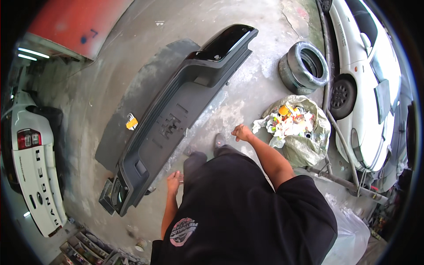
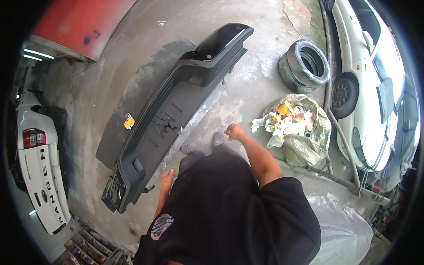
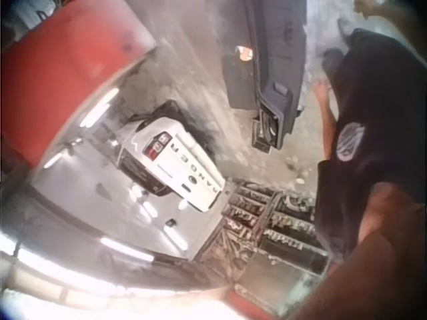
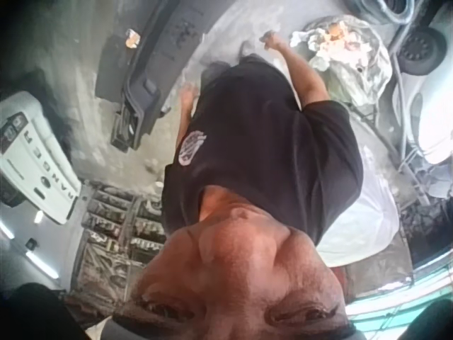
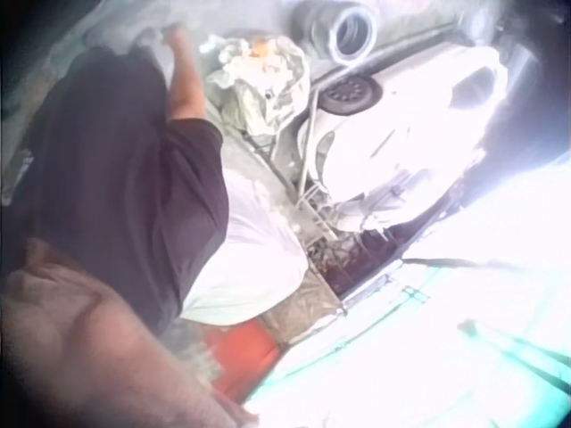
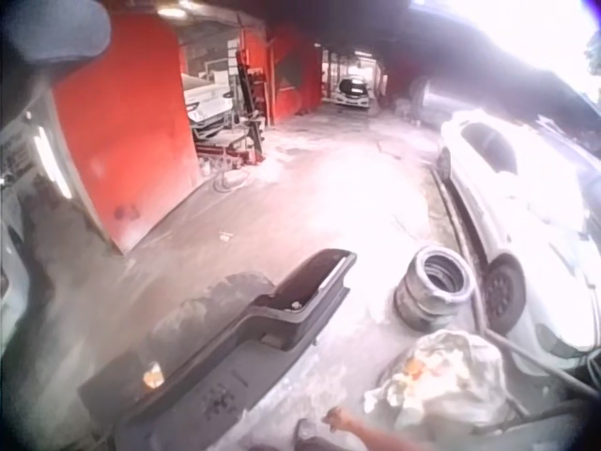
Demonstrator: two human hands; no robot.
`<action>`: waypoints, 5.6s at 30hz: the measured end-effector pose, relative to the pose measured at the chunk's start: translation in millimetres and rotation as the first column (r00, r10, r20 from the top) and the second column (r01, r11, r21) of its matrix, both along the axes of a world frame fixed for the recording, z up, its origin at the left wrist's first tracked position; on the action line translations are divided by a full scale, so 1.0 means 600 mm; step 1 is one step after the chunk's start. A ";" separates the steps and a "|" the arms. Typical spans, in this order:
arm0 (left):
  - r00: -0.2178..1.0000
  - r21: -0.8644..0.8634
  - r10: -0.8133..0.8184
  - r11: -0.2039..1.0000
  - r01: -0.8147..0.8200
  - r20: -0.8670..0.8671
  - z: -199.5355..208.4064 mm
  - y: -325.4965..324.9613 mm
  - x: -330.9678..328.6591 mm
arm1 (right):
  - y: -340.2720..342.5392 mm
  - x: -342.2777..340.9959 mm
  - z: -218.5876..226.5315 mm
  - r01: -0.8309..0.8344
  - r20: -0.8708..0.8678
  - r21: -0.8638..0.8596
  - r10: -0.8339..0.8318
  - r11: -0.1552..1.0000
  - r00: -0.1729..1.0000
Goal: The person handles and repositions a large black vehicle bumper on a work surface, turning it over to work on different sections and fitting plastic panels and components into the structure by hand.
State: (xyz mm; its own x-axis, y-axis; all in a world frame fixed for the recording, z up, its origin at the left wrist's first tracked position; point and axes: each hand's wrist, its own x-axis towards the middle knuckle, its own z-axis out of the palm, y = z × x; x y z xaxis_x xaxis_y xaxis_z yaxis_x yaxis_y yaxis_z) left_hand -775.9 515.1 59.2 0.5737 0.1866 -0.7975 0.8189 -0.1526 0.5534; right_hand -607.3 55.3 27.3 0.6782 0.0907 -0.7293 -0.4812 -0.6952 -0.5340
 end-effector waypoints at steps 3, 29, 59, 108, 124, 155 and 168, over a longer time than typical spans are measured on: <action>1.000 -0.014 0.001 1.000 -0.001 -0.018 -0.016 0.006 -0.017 | -0.006 -0.017 -0.003 0.047 0.055 0.061 -0.050 0.997 0.997; 0.970 0.219 0.114 0.962 -0.162 0.216 -0.115 0.080 -0.095 | 0.129 0.090 -0.037 -0.081 -0.128 0.265 0.118 0.961 0.985; 0.098 -0.343 0.948 -0.012 -0.939 -0.302 -0.079 0.138 0.031 | 1.045 0.447 -0.020 -0.833 0.344 -0.549 0.890 -0.069 -0.301; 0.082 -0.233 0.937 0.001 -0.972 -0.340 -0.033 0.113 0.156 | 0.238 0.260 0.004 0.795 -0.303 0.391 -0.750 0.464 0.587; 0.100 -0.353 0.970 0.016 -0.936 -0.222 0.092 0.144 0.212 | 0.299 0.369 0.156 0.696 -0.157 0.541 -0.756 0.472 0.635; 0.263 -0.323 0.962 0.273 -0.906 0.075 0.196 0.269 0.368 | 0.413 0.554 0.242 0.448 0.201 0.469 -0.586 0.761 0.785; 0.059 -0.483 0.987 0.124 -0.867 0.147 0.176 0.291 0.399 | 0.428 0.560 0.264 0.260 0.283 0.221 -0.317 0.940 0.905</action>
